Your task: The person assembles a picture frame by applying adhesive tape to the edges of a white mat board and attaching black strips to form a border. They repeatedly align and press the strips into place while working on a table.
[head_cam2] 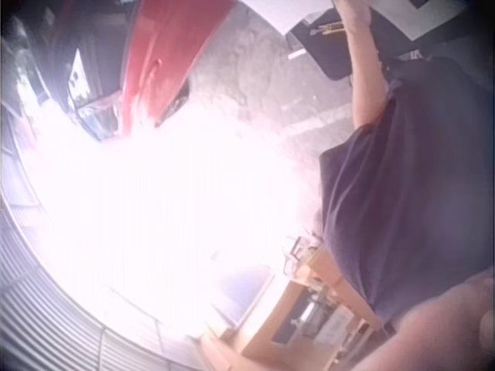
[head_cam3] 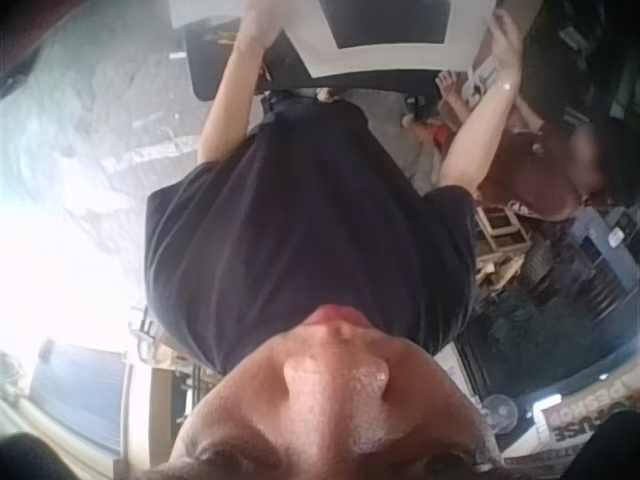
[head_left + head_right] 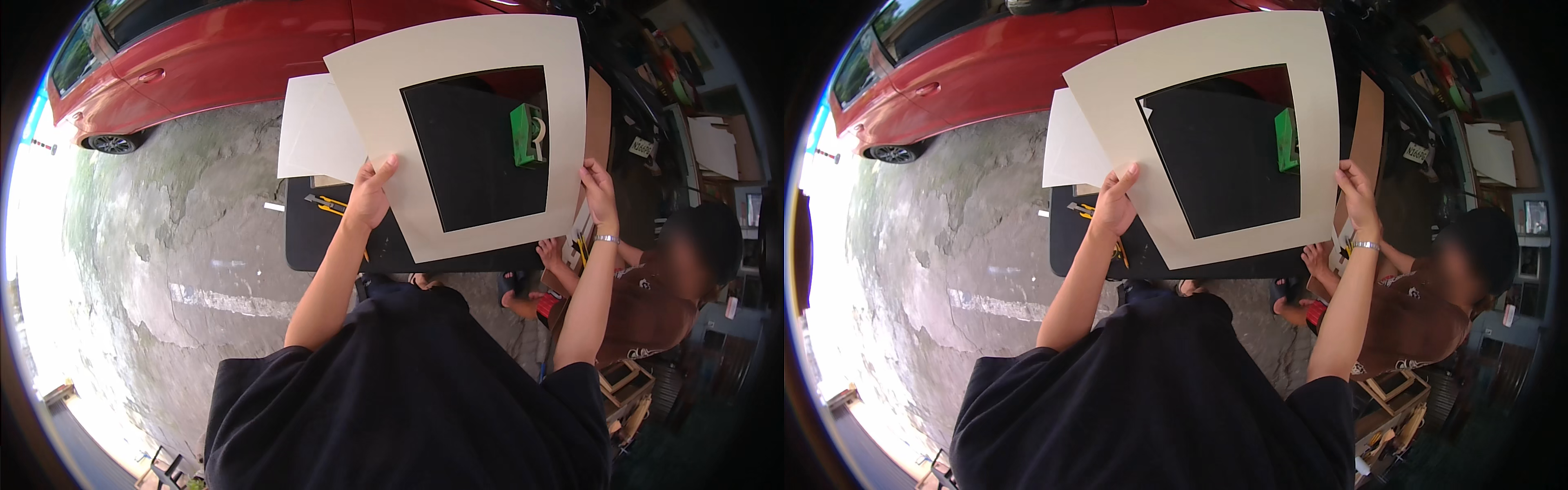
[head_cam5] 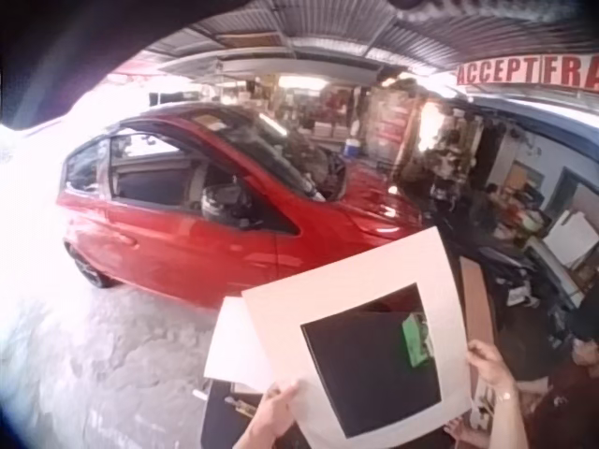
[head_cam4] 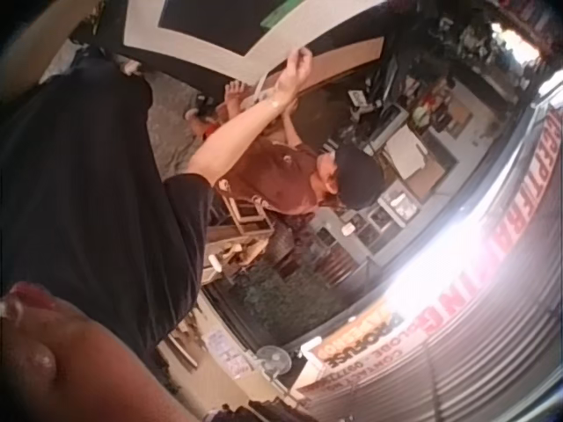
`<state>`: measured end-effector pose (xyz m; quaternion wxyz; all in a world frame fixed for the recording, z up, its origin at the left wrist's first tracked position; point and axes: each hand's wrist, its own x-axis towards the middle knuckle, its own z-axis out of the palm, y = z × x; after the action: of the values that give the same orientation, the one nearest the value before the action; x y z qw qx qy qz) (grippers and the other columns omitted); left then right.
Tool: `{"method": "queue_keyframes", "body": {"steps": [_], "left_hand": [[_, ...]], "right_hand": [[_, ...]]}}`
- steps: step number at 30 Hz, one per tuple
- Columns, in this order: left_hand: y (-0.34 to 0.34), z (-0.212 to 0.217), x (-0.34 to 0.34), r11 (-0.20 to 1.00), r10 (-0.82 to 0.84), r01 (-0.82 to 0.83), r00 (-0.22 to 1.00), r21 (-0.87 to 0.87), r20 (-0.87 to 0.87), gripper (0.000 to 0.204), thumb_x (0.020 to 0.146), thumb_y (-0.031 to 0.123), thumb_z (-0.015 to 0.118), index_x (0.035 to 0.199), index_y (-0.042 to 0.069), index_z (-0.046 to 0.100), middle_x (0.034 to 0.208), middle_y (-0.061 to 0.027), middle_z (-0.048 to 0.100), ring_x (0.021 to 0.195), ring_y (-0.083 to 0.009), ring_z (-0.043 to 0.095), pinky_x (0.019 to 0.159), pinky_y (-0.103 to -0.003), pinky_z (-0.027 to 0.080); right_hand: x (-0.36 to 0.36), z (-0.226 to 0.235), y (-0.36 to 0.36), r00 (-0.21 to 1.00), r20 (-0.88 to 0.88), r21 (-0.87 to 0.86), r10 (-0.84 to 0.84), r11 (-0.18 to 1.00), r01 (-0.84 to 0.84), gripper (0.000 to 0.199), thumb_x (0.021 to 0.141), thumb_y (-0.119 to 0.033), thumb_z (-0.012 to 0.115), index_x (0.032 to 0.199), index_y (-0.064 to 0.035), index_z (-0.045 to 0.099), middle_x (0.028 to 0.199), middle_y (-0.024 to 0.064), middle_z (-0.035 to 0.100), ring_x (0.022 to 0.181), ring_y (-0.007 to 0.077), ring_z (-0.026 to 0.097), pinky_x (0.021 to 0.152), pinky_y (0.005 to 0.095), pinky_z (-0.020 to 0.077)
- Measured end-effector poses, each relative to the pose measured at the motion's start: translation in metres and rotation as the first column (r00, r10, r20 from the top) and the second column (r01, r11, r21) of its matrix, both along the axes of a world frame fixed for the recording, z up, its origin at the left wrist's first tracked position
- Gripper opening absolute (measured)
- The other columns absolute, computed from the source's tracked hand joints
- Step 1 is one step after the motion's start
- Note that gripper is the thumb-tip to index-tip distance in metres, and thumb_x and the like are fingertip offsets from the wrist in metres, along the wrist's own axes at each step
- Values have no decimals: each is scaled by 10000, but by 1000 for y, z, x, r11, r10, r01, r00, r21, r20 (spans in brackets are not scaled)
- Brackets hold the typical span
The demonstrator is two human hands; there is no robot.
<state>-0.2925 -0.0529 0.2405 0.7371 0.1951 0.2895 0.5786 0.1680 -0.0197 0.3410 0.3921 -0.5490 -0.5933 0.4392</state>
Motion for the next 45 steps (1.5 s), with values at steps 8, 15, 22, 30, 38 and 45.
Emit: {"method": "queue_keyframes", "body": {"steps": [8, 15, 22, 30, 38, 45], "left_hand": [[22, 36, -19, 999, -32, 41, 967, 30, -252, 387, 1008, 297, 655, 1239, -13, 635, 1105, -75, 698, 1028, -166, 667, 903, -343, 545], [21, 75, -18, 994, 27, 25, 883, 105, -468, 455, 1043, 280, 592, 1385, -17, 564, 1198, -107, 687, 1112, -184, 658, 986, -337, 516], [-24, 84, -8, 988, 145, -101, 852, 113, -502, 449, 1043, 225, 587, 1409, -30, 537, 1258, -104, 667, 1165, -183, 636, 1008, -339, 506], [-93, 98, 6, 956, 286, -281, 829, 84, -481, 391, 1029, 203, 604, 1346, -23, 577, 1185, -86, 691, 1072, -155, 671, 929, -308, 542], [-134, 97, 23, 887, 424, -458, 763, 54, -488, 375, 1011, 189, 625, 1315, -26, 585, 1118, -94, 704, 967, -154, 706, 828, -287, 578], [-136, 88, 36, 845, 474, -534, 747, 3, -467, 358, 1008, 190, 632, 1298, -16, 593, 1109, -96, 705, 953, -154, 704, 815, -292, 580]], "right_hand": [[-21, -57, -32, 929, -368, -100, -21, 995, -17, 307, 1029, -106, 578, 1319, -3, 571, 1213, 48, 671, 1122, 130, 622, 999, 270, 461], [-48, -129, -38, 702, -711, -98, -47, 995, -33, 393, 1031, -132, 577, 1409, -47, 509, 1331, 64, 628, 1238, 181, 581, 1086, 348, 431], [-45, -140, -16, 612, -790, -119, 41, 968, -219, 348, 1040, -108, 556, 1385, -77, 536, 1281, 59, 650, 1201, 180, 604, 1064, 353, 464], [-56, -133, 18, 567, -813, -154, 132, 891, -428, 367, 1041, -149, 579, 1377, -9, 530, 1252, 72, 667, 1134, 172, 636, 994, 325, 495], [-67, -111, 59, 601, -749, -185, 279, 784, -593, 250, 1046, -123, 552, 1258, 9, 564, 1152, 92, 696, 1023, 157, 678, 919, 308, 543], [-67, -106, 81, 653, -698, -245, 295, 759, -604, 240, 1037, -105, 558, 1250, 4, 547, 1131, 94, 695, 1006, 151, 676, 911, 301, 542]]}}
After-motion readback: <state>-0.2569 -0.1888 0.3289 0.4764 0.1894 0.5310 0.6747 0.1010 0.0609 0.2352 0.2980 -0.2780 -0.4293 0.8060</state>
